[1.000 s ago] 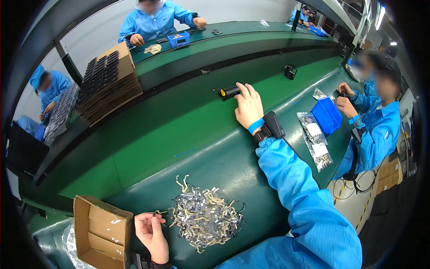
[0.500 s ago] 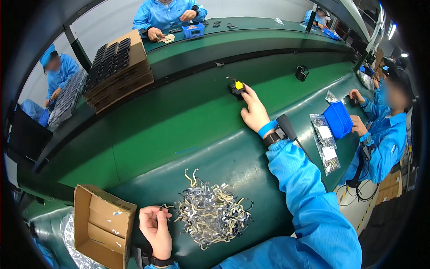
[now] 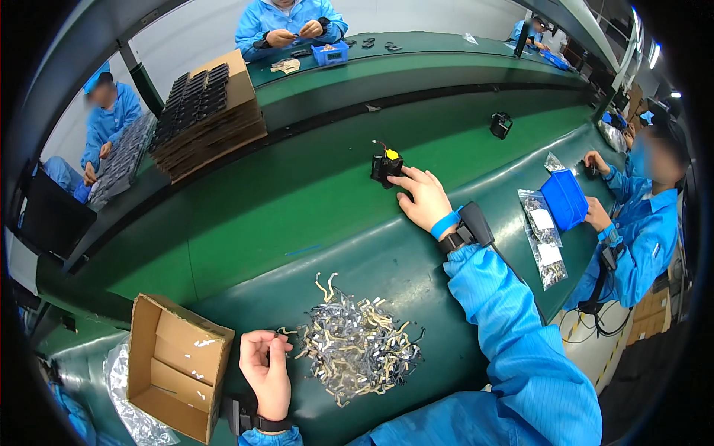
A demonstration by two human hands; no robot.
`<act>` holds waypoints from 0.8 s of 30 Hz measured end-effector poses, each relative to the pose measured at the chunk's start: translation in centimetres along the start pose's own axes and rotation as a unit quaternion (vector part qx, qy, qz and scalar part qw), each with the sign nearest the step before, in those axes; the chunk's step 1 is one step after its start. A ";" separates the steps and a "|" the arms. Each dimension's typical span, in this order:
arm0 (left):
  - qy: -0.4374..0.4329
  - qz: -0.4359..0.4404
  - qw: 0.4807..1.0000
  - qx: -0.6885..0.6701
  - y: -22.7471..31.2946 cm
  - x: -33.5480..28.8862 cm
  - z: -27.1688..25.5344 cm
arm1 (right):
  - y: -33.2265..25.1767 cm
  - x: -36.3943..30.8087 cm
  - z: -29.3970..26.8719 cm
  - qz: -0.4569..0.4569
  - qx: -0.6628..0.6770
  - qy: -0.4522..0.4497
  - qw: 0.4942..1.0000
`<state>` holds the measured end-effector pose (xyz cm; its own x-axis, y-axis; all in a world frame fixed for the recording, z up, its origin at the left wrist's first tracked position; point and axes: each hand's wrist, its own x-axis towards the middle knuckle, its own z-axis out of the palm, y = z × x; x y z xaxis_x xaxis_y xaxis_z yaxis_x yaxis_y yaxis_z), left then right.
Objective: Assembling small electronic components by inserting metal pins into black plastic housings at a factory workbench.
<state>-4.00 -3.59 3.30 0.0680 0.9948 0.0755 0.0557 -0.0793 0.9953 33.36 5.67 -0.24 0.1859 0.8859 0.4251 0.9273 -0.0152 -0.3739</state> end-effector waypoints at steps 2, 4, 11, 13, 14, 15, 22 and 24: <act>-0.008 0.001 1.000 0.002 -0.1 0.0 -0.1 | -0.2 -0.5 0.2 -0.014 -0.039 0.019 0.999; -0.012 0.001 1.000 0.003 0.0 0.0 0.0 | -0.2 -1.0 0.0 -0.019 -0.030 0.021 0.999; -0.016 0.004 1.000 -0.014 -0.5 0.2 -0.3 | -1.7 -2.9 -0.9 -0.029 0.034 0.006 0.999; -0.014 0.006 1.000 -0.015 -0.5 0.2 -0.3 | -2.0 -3.2 -1.0 -0.035 0.035 0.007 0.999; -0.012 0.006 1.000 -0.015 -0.6 0.2 -0.3 | -2.0 -3.3 -1.0 -0.038 0.033 0.012 0.999; -0.009 0.007 1.000 -0.022 -0.6 0.2 -0.4 | -2.0 -3.3 -0.9 -0.041 0.032 0.017 0.999; -0.011 0.007 0.999 -0.036 -0.6 0.3 -0.3 | -2.2 -3.1 -1.2 -0.048 0.046 0.014 0.998; -0.009 0.007 0.999 -0.039 -0.6 0.2 -0.3 | -2.3 -3.1 -1.4 -0.051 0.046 0.022 0.997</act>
<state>-4.34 -3.28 2.79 0.0866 0.9923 0.0883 -0.0240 -0.0865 0.9960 31.07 2.32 0.45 0.1070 0.8598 0.4993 0.9092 0.1186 -0.3990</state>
